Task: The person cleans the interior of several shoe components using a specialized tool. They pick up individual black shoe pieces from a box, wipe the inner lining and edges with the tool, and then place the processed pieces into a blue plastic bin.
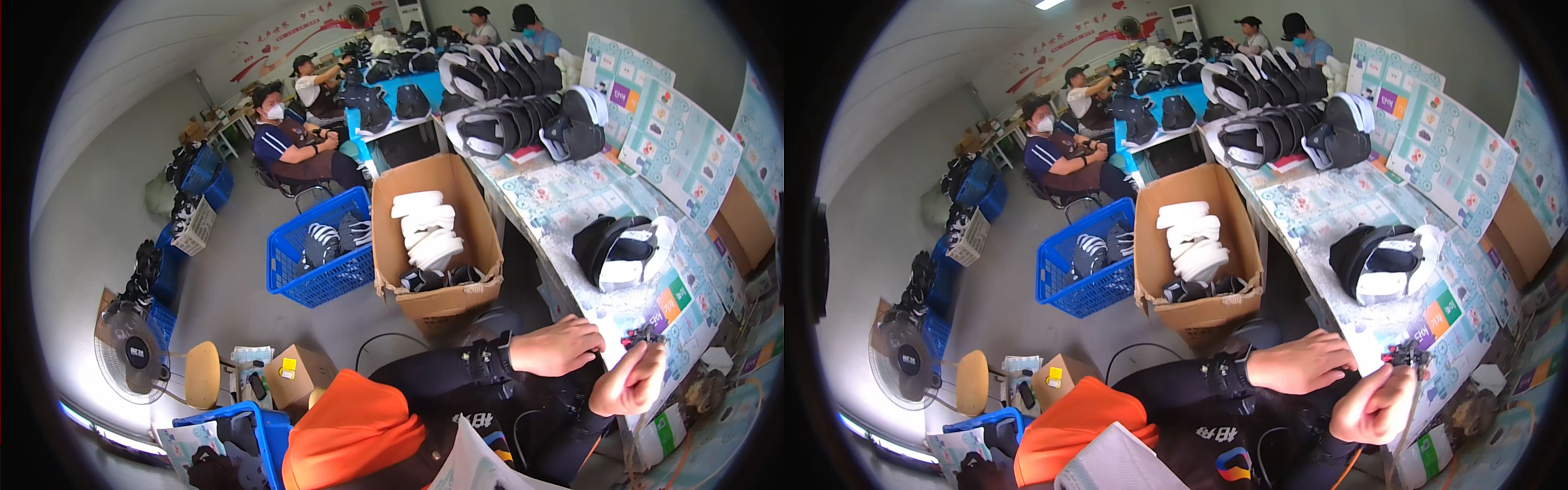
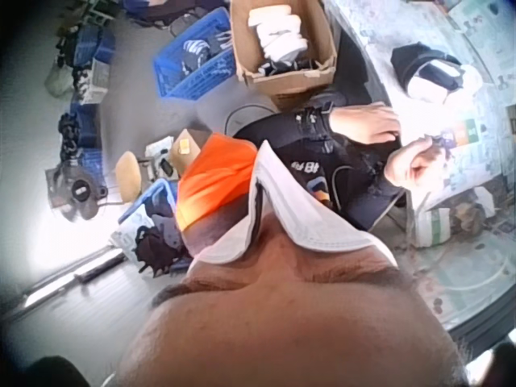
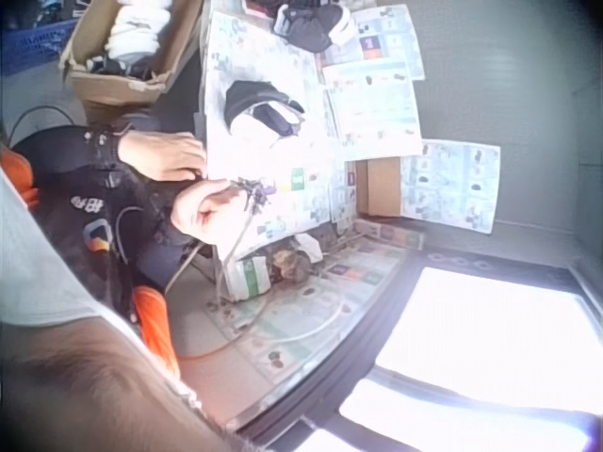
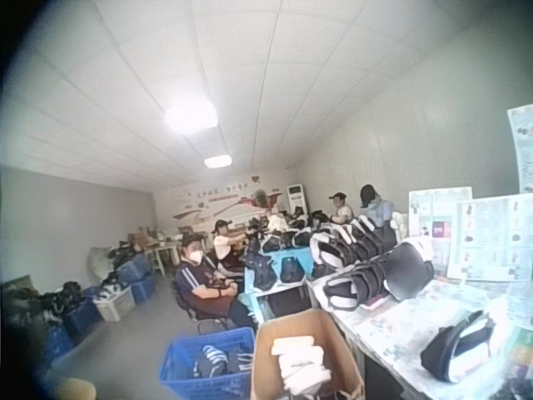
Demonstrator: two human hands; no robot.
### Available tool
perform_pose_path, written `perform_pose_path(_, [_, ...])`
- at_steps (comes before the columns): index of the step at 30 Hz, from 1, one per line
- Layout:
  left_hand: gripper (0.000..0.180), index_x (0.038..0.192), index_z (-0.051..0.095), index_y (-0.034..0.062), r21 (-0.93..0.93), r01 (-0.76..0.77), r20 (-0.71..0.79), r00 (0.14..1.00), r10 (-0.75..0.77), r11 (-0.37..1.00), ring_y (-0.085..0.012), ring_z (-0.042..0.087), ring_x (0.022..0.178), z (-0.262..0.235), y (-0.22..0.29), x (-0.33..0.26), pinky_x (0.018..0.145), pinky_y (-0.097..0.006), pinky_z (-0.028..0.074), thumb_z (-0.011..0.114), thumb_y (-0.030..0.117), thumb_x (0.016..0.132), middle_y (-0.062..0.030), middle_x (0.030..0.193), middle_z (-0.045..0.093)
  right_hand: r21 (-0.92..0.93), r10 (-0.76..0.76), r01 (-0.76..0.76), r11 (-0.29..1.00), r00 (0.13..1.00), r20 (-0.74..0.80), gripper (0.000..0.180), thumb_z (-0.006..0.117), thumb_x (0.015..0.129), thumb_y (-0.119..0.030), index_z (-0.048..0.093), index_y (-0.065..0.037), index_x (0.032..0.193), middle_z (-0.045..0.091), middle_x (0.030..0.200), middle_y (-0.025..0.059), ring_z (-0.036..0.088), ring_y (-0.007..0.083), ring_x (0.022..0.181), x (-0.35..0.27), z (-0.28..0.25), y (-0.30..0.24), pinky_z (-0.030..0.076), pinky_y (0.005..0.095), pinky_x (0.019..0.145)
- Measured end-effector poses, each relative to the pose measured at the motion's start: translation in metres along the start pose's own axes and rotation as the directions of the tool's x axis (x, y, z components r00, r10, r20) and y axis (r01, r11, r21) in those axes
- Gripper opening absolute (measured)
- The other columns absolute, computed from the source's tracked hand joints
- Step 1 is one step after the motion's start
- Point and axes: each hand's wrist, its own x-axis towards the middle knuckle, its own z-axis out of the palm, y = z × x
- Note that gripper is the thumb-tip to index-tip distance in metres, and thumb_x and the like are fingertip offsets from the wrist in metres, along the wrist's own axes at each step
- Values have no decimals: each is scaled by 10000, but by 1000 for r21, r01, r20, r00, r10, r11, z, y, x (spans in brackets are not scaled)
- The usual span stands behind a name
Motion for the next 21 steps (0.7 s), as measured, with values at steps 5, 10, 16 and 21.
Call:
perform_pose_path(5, [194,1151,626,76,-36,127,-1,992,-128,991,-290,602,1163,-2,7,-7,993,-430,444,603,184,992,-73,1138,647,-34,-99,113,993,958,270,561,664,1008,-276,364,-7,1399,382,1411,267,456,432,1245,17,15,-18,334,530,1057])
perform_pose_path(10, [210,1127,653,85,45,58,-161,986,-50,997,-277,617,1172,-7,-16,-19,979,-424,452,613,215,967,-87,1223,665,289,-36,-151,945,834,551,1062,563,1014,-617,34,-5,1702,93,1747,307,452,437,1340,5,42,-19,361,523,1142])
perform_pose_path(16, [313,1196,638,79,-398,-36,-290,953,-89,917,-268,613,1181,9,-46,-24,986,-430,469,656,249,935,-109,1184,649,372,345,-707,-601,190,919,1157,287,963,-880,76,-17,1704,197,1744,261,633,197,644,-9,71,-66,497,279,674])
perform_pose_path(21, [293,1205,632,68,-676,108,-53,979,-194,729,-272,609,1180,27,-85,-25,1008,-423,472,659,212,951,-114,1194,639,6,-500,-995,100,-45,865,1221,93,872,-978,33,-104,1722,127,1766,239,502,126,486,-6,122,-40,369,230,486])
